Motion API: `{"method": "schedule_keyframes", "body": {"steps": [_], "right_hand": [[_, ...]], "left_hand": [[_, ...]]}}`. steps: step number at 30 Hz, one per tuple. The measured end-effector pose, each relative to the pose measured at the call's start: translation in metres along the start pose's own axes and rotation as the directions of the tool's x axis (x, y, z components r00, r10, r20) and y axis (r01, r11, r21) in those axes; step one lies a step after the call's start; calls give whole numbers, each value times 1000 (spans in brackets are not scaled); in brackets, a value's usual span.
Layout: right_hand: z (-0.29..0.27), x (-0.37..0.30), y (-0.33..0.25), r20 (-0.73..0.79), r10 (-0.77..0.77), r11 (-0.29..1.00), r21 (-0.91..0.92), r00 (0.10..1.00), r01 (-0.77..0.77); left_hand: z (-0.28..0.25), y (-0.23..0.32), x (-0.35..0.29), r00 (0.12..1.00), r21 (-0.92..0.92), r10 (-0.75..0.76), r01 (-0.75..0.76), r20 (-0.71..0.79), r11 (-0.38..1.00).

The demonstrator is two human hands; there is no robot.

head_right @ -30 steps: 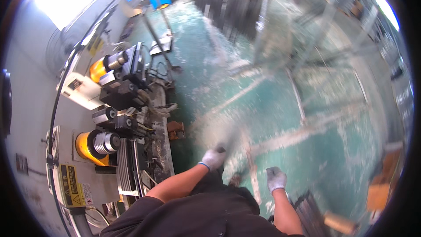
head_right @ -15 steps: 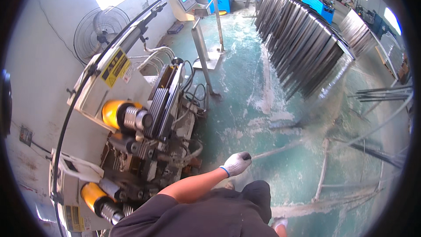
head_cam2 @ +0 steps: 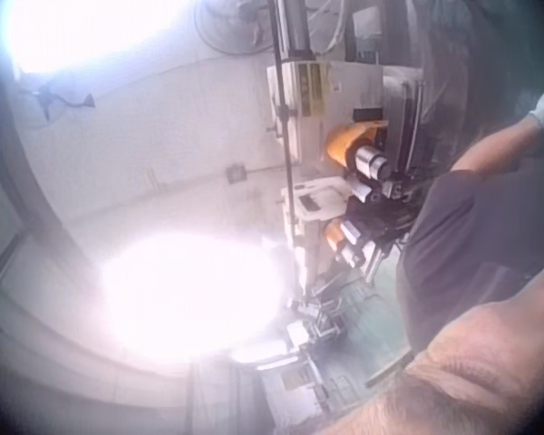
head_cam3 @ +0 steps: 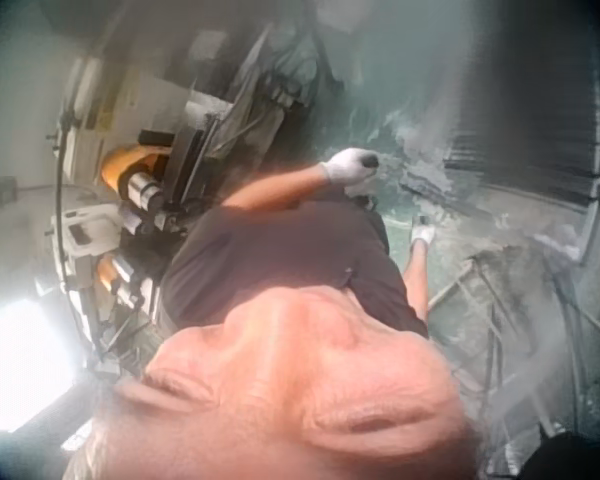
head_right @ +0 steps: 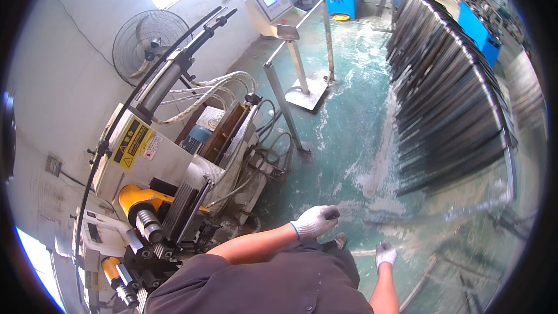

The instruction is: The person operates a metal rod bending machine in a workshop. They adjust the machine, feed multiple straight metal rods through the bending mechanism, and then measure the resulting bent rods with a tape measure on a wooden workbench.

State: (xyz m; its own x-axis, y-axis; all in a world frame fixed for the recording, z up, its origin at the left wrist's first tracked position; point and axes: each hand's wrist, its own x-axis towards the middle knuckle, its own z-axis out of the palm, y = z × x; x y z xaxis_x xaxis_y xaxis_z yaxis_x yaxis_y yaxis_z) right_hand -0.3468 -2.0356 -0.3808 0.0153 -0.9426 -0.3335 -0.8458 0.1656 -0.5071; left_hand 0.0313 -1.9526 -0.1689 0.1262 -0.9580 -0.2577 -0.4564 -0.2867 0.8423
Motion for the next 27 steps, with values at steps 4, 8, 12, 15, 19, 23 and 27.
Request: {"method": "schedule_keyframes", "body": {"steps": [4, 8, 12, 15, 19, 23, 27], "right_hand": [[-45, 126, -159, -11, -191, 940, 287, 982, 186], [-77, 178, -345, -15, -390, 865, 336, 921, 372], [-59, 247, -453, -27, -480, 757, 492, 877, 429], [-61, 268, -555, 130, -444, 585, 791, 887, 177], [-72, 289, -678, 225, -550, 470, 880, 804, 75], [-66, 320, -790, 328, -702, 426, 905, 632, 4], [-45, 339, -879, 425, -811, 421, 901, 401, -105]], "left_hand": [[-39, 25, 74, 990, -93, -32, 19, -136, 996], [-104, 18, 145, 962, -53, 52, -69, -267, 996], [-192, 11, 220, 846, 94, 202, -178, -494, 979], [-278, 20, 254, 722, 94, 175, -151, -669, 984], [-368, 21, 287, 608, -109, -35, -86, -793, 990], [-454, 23, 307, 459, 230, 165, 90, -873, 969], [-519, 11, 324, 281, 217, 149, 229, -948, 949]]}}
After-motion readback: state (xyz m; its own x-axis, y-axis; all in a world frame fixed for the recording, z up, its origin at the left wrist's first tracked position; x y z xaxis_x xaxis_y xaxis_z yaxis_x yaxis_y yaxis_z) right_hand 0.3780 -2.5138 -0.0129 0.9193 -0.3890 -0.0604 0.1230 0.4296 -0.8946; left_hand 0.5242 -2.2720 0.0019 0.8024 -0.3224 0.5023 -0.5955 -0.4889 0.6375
